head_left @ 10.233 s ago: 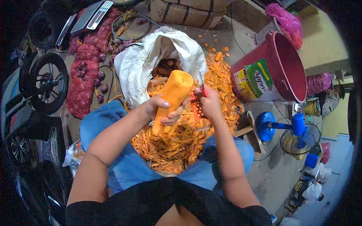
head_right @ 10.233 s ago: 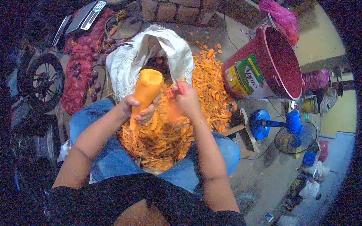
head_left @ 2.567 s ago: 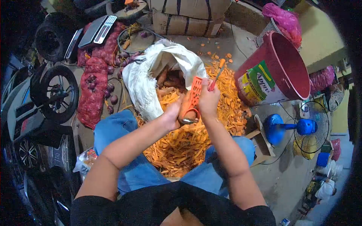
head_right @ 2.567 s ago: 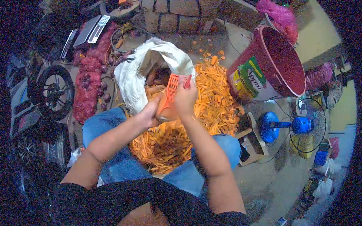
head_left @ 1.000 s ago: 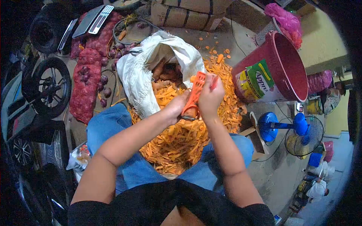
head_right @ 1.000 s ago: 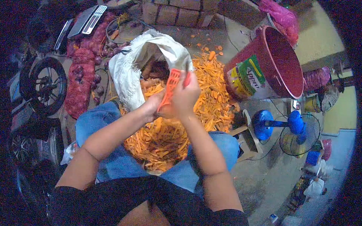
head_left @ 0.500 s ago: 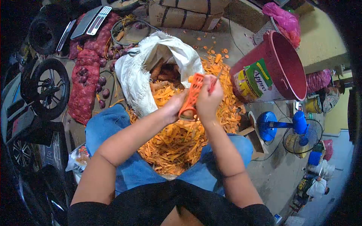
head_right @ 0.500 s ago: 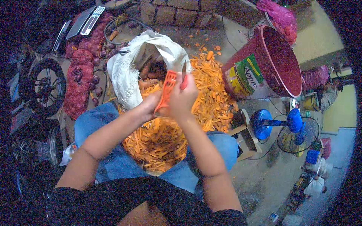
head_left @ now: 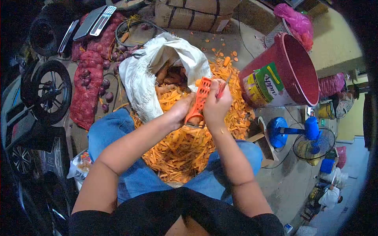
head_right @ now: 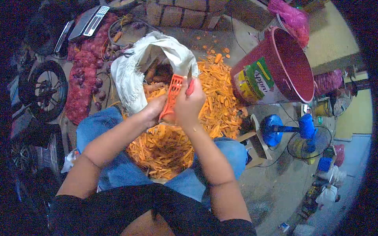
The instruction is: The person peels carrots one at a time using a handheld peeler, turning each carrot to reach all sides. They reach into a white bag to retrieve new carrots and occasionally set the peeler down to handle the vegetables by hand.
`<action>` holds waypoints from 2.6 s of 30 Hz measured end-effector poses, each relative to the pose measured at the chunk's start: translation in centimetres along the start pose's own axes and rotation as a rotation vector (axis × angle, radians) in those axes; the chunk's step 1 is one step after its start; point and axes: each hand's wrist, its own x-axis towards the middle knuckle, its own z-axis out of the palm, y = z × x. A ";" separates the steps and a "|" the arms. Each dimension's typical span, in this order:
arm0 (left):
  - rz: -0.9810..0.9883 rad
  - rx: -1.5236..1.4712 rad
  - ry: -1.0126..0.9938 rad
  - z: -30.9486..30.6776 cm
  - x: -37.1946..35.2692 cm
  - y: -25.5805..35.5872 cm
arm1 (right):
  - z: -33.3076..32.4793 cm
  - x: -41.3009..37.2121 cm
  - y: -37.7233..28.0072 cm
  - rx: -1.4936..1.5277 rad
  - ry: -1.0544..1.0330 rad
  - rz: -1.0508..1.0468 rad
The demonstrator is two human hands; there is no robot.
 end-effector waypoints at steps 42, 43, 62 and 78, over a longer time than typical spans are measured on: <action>-0.151 0.292 -0.134 1.6 -2.2 1.0 | -3.5 6.2 5.8 -0.004 0.313 0.199; -0.123 0.194 -0.086 0.7 -1.1 0.8 | -2.9 5.1 3.9 0.136 0.209 0.108; 0.019 -0.033 0.055 -0.1 0.0 0.4 | 0.5 -0.4 -0.6 0.190 0.032 -0.011; -0.065 -0.010 0.013 -0.7 0.0 0.3 | 0.1 0.1 0.1 0.083 0.093 -0.052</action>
